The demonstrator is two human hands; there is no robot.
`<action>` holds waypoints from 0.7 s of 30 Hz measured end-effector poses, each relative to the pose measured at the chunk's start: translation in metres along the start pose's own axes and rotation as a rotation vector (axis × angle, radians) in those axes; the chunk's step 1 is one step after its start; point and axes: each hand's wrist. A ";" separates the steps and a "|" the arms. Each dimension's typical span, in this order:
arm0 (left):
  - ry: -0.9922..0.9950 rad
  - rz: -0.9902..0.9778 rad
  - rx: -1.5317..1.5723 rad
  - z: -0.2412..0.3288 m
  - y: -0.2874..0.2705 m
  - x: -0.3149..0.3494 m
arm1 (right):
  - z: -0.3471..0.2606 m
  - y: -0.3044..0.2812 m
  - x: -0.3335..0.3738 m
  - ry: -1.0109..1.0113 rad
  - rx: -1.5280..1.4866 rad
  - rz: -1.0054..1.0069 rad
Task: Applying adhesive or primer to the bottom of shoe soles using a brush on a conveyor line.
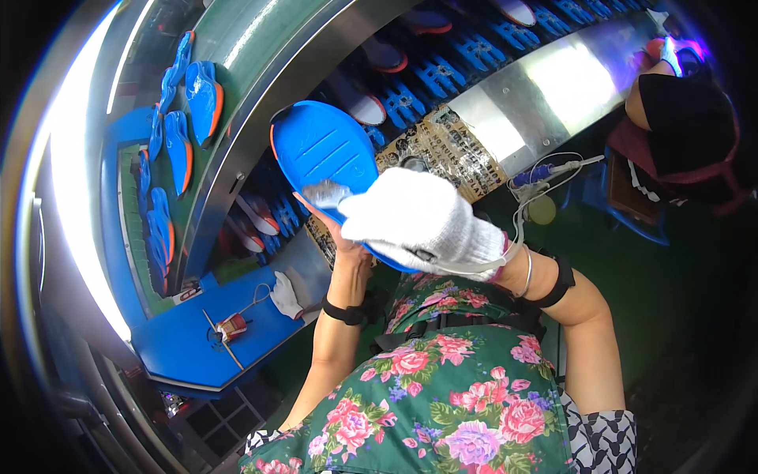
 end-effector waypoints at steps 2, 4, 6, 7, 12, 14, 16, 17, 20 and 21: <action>-0.284 -0.323 0.895 -0.025 -0.029 -0.015 | 0.001 0.003 0.004 0.045 -0.087 -0.005; -0.128 -0.144 0.309 -0.018 -0.026 -0.014 | 0.009 -0.002 0.006 0.372 -0.384 0.071; -0.101 0.148 0.292 -0.024 -0.019 -0.023 | 0.008 -0.004 0.006 0.371 -0.216 0.151; -0.127 0.110 0.351 -0.028 -0.025 -0.029 | 0.004 -0.004 0.005 0.251 -0.123 0.107; -0.217 -0.421 0.643 -0.016 -0.013 -0.024 | -0.005 0.001 0.010 0.211 -0.197 0.036; -0.234 -0.341 0.576 -0.016 -0.020 -0.025 | 0.005 0.007 0.018 0.356 -0.302 0.141; -0.173 -0.205 0.465 -0.008 -0.010 -0.024 | 0.002 0.001 0.019 0.382 -0.242 0.153; -0.174 -0.288 0.523 -0.009 -0.009 -0.025 | -0.002 0.001 0.020 0.219 -0.098 0.103; -0.179 -0.420 0.613 -0.018 -0.012 -0.036 | -0.008 0.012 0.031 0.119 -0.068 0.082; -0.111 -0.441 0.609 -0.020 -0.015 -0.041 | -0.010 0.008 0.025 0.234 -0.192 0.087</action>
Point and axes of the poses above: each hand's wrist, its own x-axis away from the middle knuckle, its own y-axis out of the palm, z = x × y, and after that the axes turned 11 degrees about z, right-handed
